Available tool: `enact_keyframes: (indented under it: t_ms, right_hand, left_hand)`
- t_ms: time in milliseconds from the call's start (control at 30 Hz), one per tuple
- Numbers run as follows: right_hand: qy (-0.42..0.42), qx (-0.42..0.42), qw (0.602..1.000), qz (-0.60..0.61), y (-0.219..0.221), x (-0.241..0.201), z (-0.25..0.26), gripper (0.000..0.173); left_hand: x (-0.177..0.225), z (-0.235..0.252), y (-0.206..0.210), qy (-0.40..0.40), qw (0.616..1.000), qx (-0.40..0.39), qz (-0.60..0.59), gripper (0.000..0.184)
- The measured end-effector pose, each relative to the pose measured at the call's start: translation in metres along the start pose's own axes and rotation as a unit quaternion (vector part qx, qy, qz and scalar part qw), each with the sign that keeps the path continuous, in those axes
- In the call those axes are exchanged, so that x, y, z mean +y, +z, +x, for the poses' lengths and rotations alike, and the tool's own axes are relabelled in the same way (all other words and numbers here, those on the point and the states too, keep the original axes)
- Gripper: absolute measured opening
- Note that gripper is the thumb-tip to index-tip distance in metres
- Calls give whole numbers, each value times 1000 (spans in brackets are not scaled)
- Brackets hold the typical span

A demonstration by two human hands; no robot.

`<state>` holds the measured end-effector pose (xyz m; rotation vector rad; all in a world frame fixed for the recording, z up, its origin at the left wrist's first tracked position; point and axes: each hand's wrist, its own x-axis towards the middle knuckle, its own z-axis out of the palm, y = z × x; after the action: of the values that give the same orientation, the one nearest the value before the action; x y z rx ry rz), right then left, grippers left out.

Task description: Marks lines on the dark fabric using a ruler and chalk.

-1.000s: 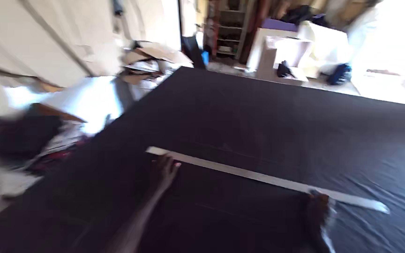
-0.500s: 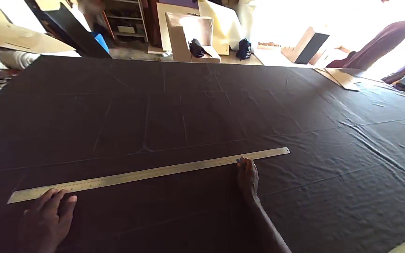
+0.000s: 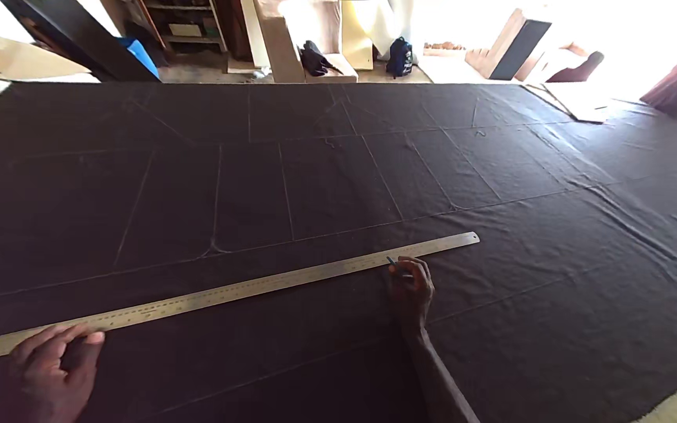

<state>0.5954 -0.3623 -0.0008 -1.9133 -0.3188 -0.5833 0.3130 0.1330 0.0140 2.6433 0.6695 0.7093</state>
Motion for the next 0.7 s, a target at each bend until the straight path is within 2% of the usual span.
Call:
enact_keyframes:
  t_ms: [100,200,300,367,500,700]
  right_hand:
    - [74,2,995,66,-1,-14,1,16]
    - [164,-72,980,86,-9,-34,5,15]
    - [195,-132,972,30,-20,-35,6,19]
    - [194,-152,969,-22,-24,-26,10,21]
    - [175,-169,968,-63,-19,-13,19,24]
    - [159,-176,968,-82,-5,-6,19,25]
  left_hand:
    - [75,16,37,71,996,-20,-42,51]
    - [161,20,89,165,981,-68,-74,41]
    - [235,21,133,211,966,-131,-74,40]
    - [269,28,153,214,963,-147,-77,36]
    - [304,51,165,160,967,-194,-48,35]
    - [317,79,161,95,945,-312,1,37]
